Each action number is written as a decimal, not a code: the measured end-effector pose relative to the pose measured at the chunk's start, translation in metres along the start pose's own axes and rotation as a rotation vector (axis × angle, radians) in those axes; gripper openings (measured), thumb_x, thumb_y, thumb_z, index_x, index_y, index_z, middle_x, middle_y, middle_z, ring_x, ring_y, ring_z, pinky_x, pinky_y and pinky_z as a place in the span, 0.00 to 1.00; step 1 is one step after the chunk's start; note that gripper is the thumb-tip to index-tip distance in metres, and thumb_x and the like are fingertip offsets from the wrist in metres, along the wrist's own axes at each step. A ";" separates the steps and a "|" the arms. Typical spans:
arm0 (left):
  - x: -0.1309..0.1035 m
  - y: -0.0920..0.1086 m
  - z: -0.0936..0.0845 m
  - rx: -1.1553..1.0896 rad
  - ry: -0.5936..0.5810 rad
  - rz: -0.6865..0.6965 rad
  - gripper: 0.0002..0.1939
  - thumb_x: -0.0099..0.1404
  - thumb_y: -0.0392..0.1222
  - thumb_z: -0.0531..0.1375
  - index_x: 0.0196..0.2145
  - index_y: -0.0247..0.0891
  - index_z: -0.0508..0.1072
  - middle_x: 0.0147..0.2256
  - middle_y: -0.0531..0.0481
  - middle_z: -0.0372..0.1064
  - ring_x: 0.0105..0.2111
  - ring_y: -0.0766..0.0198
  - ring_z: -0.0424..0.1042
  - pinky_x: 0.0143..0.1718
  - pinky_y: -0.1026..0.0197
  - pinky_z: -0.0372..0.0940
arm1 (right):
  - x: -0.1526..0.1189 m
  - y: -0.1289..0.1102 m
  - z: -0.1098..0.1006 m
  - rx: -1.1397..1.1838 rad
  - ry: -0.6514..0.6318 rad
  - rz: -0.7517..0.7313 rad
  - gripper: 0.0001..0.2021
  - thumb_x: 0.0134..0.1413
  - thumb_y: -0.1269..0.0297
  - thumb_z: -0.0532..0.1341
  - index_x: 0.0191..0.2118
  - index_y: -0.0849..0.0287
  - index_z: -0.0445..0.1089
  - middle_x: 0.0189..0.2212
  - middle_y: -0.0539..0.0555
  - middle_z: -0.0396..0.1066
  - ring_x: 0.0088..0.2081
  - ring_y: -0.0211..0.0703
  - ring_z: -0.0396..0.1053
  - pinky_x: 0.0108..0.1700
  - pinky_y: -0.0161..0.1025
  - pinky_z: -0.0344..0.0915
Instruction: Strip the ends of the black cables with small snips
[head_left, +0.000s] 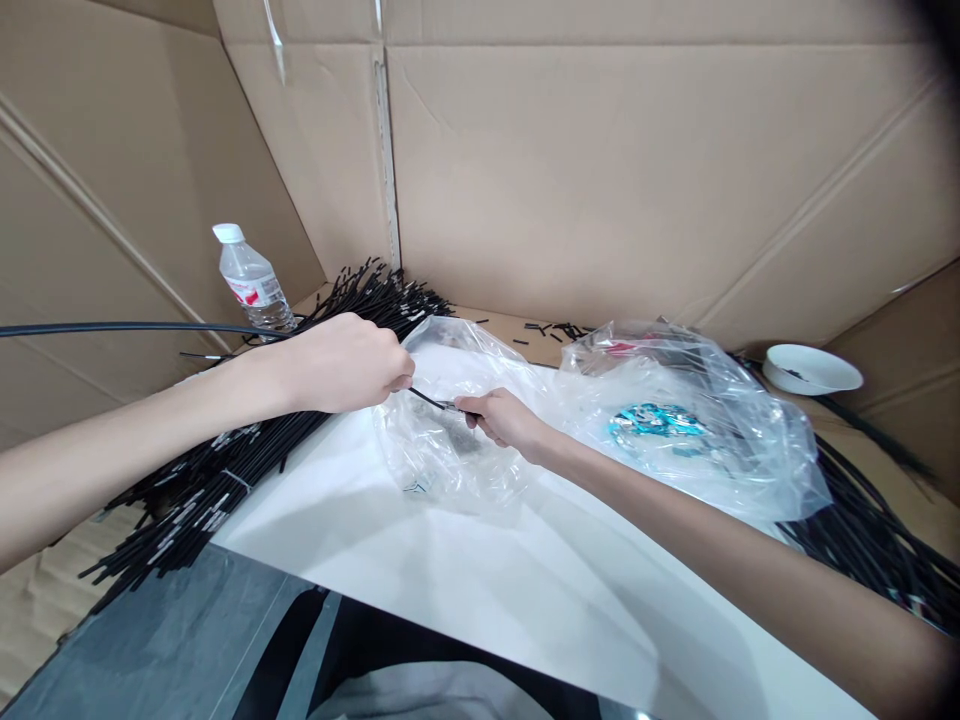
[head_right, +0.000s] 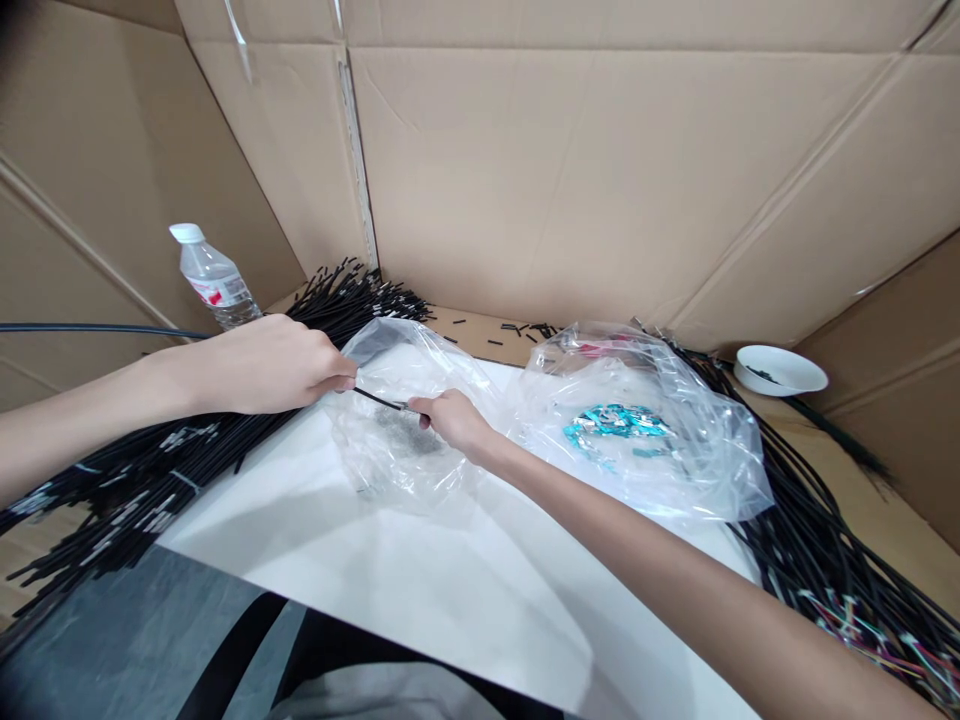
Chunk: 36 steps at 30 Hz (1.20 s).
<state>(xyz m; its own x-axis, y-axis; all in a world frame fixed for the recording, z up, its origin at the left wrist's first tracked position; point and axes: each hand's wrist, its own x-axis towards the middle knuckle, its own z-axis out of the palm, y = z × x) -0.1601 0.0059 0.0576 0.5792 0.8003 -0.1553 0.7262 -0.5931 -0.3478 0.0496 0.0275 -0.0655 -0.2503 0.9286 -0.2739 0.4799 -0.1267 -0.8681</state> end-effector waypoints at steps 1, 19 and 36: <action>0.000 -0.001 0.000 0.001 -0.001 -0.005 0.13 0.68 0.35 0.55 0.31 0.41 0.79 0.26 0.48 0.73 0.24 0.59 0.68 0.30 0.58 0.49 | 0.000 -0.001 -0.001 -0.020 0.005 -0.005 0.19 0.57 0.55 0.60 0.19 0.59 0.65 0.14 0.45 0.51 0.19 0.34 0.47 0.28 0.39 0.46; -0.004 -0.004 -0.002 0.001 0.029 0.012 0.15 0.67 0.35 0.53 0.26 0.41 0.75 0.25 0.51 0.72 0.24 0.61 0.68 0.28 0.59 0.46 | -0.045 -0.031 -0.019 -0.958 0.166 -0.241 0.21 0.69 0.54 0.50 0.34 0.62 0.74 0.33 0.62 0.77 0.33 0.49 0.72 0.30 0.41 0.48; -0.005 -0.002 -0.007 -0.080 0.083 0.087 0.15 0.69 0.38 0.53 0.28 0.43 0.77 0.27 0.51 0.75 0.25 0.61 0.72 0.28 0.59 0.51 | -0.032 -0.022 -0.031 -0.613 0.047 -0.259 0.20 0.63 0.54 0.56 0.21 0.58 0.61 0.21 0.52 0.64 0.24 0.38 0.57 0.29 0.41 0.48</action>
<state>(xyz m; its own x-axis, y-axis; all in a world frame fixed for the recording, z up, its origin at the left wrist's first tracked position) -0.1618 0.0029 0.0659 0.6678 0.7371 -0.1036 0.6969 -0.6681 -0.2609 0.0729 0.0116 -0.0252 -0.3914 0.9184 -0.0577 0.8040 0.3109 -0.5068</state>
